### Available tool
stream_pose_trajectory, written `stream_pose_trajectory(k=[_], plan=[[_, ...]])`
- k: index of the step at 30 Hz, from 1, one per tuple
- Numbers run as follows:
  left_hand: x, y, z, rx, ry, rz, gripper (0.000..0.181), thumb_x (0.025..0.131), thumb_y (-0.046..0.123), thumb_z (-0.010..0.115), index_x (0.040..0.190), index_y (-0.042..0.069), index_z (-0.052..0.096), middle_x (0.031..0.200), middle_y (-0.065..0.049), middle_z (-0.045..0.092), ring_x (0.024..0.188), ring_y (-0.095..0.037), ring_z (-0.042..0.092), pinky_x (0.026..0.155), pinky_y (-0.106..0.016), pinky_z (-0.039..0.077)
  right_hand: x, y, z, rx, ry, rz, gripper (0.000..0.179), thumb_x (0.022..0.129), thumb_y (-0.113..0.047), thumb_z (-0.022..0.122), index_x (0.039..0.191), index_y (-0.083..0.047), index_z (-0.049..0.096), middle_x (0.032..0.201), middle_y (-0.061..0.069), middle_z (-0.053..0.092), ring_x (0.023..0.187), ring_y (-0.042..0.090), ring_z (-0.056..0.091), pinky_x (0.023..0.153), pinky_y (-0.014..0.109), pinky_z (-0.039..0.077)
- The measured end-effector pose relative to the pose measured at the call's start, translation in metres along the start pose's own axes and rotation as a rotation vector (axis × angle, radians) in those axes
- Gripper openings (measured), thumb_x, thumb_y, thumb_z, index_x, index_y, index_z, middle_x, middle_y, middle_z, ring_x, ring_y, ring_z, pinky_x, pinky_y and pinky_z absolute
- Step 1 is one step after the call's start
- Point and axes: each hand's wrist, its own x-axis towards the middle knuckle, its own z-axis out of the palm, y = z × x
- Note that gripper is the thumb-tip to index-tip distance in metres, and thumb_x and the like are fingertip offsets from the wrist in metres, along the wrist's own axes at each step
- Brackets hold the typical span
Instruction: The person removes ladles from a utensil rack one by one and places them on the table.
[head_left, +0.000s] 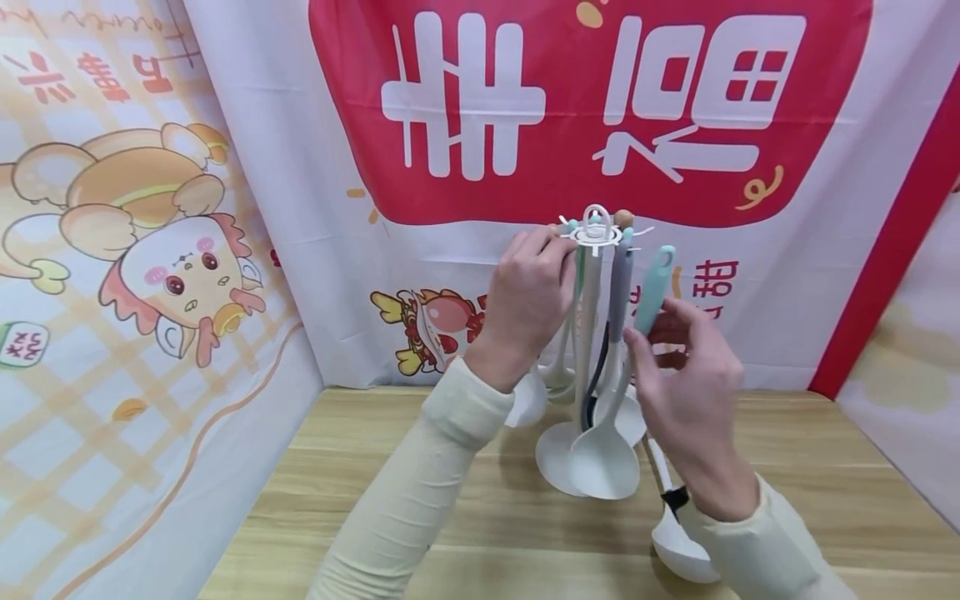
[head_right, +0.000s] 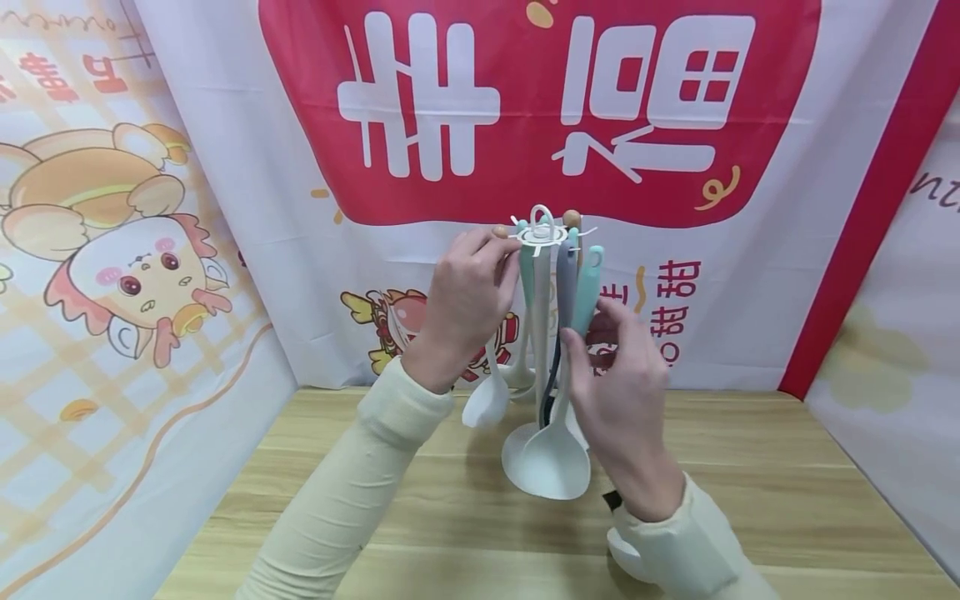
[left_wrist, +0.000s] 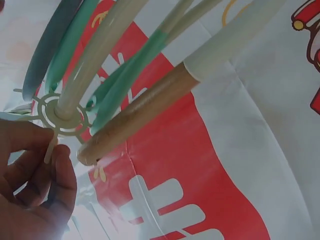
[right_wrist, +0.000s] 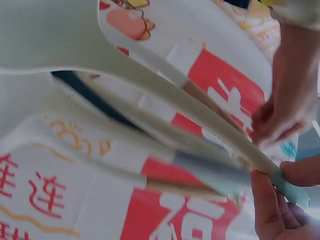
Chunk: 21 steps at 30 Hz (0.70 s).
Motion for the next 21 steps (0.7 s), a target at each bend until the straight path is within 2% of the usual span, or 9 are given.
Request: stream_pose_trajectory(k=[3,6,12,15,17,18,21], plan=[[0.001,-0.004,-0.003,-0.048,-0.038,-0.002,0.024,0.103,0.017,0.068,0.118,0.001,0.078,0.117,-0.013,0.076,0.107,-0.023,0.072,0.101,-0.028,0.061,0.004,0.002,-0.017,-0.026,-0.005,0.042,0.048,0.094,-0.008,0.078,0.138,0.002,0.062,0.113,0.019,0.075,0.089,-0.002,0.065,0.076,-0.003,0.046],[0.003,-0.008,-0.005,-0.085,-0.07,-0.012,0.027,0.104,0.021,0.065,0.119,0.001,0.078,0.117,-0.012,0.076,0.105,-0.022,0.071,0.096,-0.027,0.062,0.009,0.008,-0.033,-0.051,0.005,0.067,0.049,0.094,-0.01,0.079,0.139,0.001,0.062,0.116,0.021,0.075,0.091,-0.015,0.058,0.076,-0.003,0.045],[0.005,-0.011,-0.006,-0.162,-0.096,-0.045,0.037,0.102,0.035,0.07,0.122,0.005,0.077,0.109,-0.007,0.075,0.089,-0.016,0.063,0.078,-0.02,0.06,0.018,0.025,-0.055,-0.145,0.01,0.11,0.051,0.094,-0.012,0.079,0.14,0.0,0.061,0.119,0.023,0.074,0.091,-0.021,0.052,0.076,-0.006,0.041],[0.004,-0.012,-0.005,-0.178,-0.088,-0.048,0.038,0.101,0.035,0.071,0.123,0.005,0.077,0.109,-0.007,0.074,0.087,-0.017,0.062,0.075,-0.02,0.058,0.02,0.035,-0.063,-0.197,-0.003,0.139,0.052,0.095,-0.014,0.079,0.142,-0.001,0.061,0.121,0.023,0.073,0.092,-0.023,0.048,0.076,-0.008,0.038],[0.004,-0.013,-0.005,-0.18,-0.081,-0.051,0.038,0.102,0.035,0.07,0.123,0.005,0.077,0.111,-0.007,0.075,0.087,-0.016,0.062,0.075,-0.019,0.059,0.021,0.042,-0.067,-0.229,-0.018,0.154,0.053,0.095,-0.015,0.079,0.143,-0.002,0.06,0.123,0.024,0.072,0.092,-0.022,0.047,0.076,-0.009,0.036],[0.003,-0.013,-0.005,-0.176,-0.079,-0.053,0.038,0.102,0.036,0.069,0.123,0.006,0.077,0.11,-0.007,0.074,0.087,-0.016,0.063,0.076,-0.019,0.059,0.021,0.046,-0.069,-0.244,-0.025,0.152,0.053,0.095,-0.014,0.079,0.143,-0.002,0.06,0.123,0.024,0.072,0.093,-0.016,0.053,0.076,-0.009,0.035],[0.003,-0.014,-0.006,-0.131,-0.088,-0.057,0.037,0.103,0.036,0.066,0.125,0.008,0.077,0.114,-0.006,0.075,0.093,-0.016,0.064,0.081,-0.022,0.061,0.022,0.058,-0.075,-0.278,-0.053,0.151,0.053,0.094,-0.012,0.079,0.141,0.001,0.061,0.122,0.026,0.071,0.097,0.011,0.068,0.076,-0.011,0.031]])
